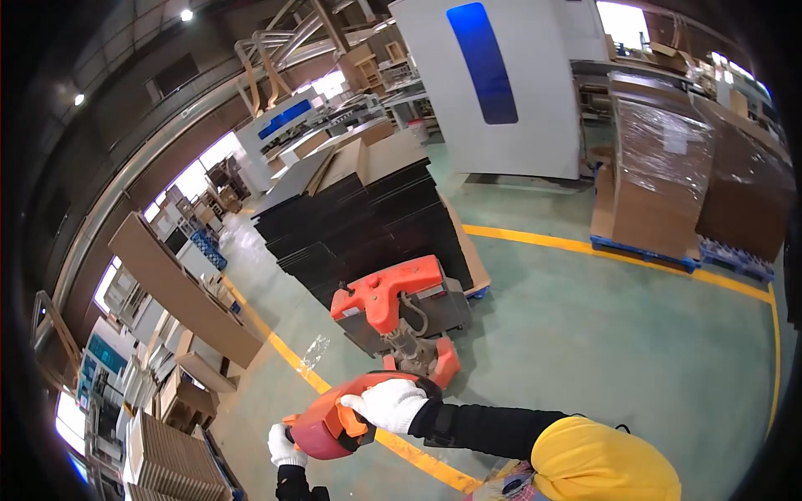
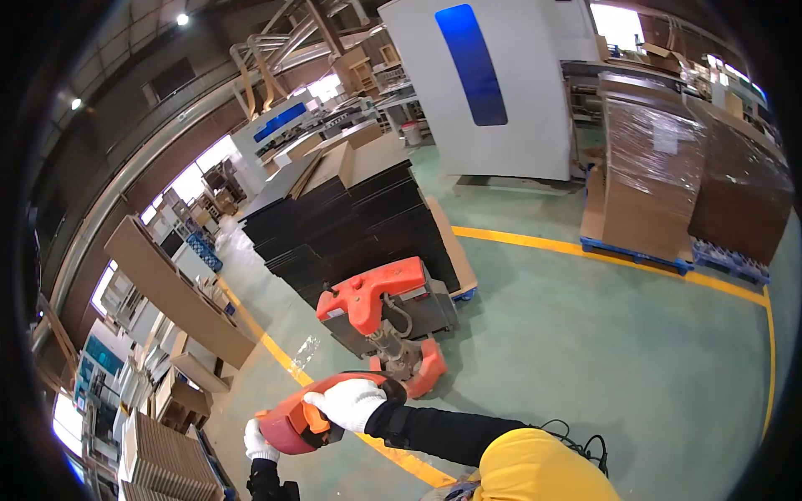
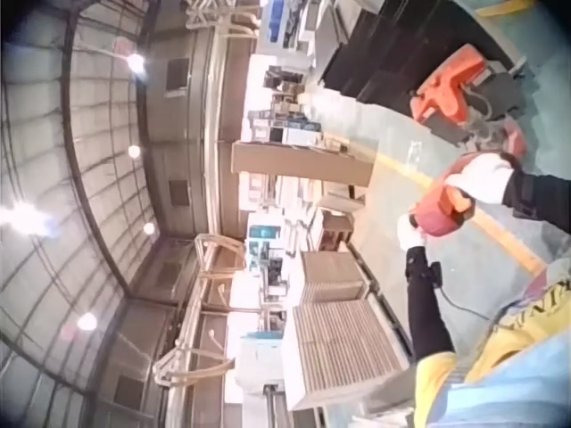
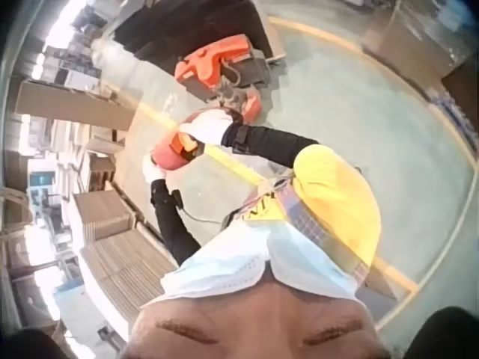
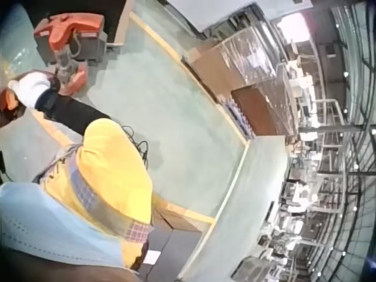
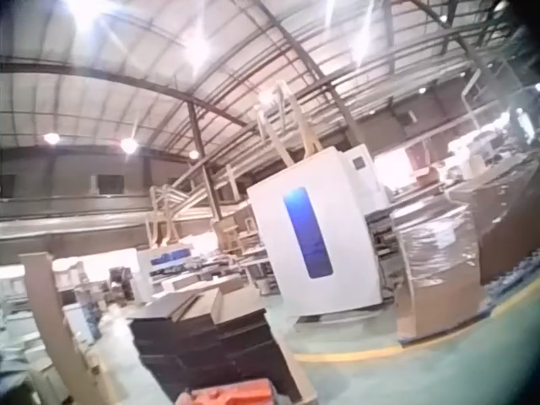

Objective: Operating a motorized pallet jack to navigate through a furniture manufacturing warehouse.

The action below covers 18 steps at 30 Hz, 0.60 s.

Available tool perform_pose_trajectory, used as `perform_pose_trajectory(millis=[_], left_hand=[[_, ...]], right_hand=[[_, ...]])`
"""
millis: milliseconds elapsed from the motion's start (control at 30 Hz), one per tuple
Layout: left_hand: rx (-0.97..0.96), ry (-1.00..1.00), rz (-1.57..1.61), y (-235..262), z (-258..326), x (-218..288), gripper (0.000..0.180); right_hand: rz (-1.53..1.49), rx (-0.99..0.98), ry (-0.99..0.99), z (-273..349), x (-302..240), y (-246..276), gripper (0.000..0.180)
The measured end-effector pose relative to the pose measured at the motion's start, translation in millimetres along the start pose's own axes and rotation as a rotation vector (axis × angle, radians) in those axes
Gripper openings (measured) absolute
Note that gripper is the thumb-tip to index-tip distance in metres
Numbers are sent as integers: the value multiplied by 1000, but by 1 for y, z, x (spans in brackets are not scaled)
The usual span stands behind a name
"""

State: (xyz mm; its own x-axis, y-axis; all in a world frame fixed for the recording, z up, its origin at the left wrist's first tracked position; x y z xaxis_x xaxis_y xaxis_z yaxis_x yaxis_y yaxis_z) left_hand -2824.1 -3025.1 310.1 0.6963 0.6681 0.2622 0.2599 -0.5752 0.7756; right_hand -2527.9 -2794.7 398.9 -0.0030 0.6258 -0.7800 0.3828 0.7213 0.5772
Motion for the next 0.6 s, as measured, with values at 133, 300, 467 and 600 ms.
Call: perform_pose_trajectory(millis=[133,300,467,600], left_hand=[[-19,127,160,-20,1,-42,21],[-91,103,101,-28,0,-37,21],[7,86,166,-36,0,-47,30],[-43,94,185,-49,-4,-44,33]], right_hand=[[-30,-6,54,-5,7,-3,64],[-80,-8,15,-9,15,4,68],[-46,22,33,-11,21,0,70],[24,74,44,-17,33,-15,70]])
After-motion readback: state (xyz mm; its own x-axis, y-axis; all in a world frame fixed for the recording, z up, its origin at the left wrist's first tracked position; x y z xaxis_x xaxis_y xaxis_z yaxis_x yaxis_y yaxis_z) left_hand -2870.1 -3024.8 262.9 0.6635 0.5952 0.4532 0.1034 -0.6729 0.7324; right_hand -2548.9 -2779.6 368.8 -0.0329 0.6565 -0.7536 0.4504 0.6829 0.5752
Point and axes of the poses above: each hand's wrist, its own z-axis away from the middle knuckle, its own y-axis out of the back of the hand, x = y × z, the point moved 3 cm from there along -z, towards the middle knuckle, and after that the axes turned 15 degrees about -z, right-handed, at the moved point
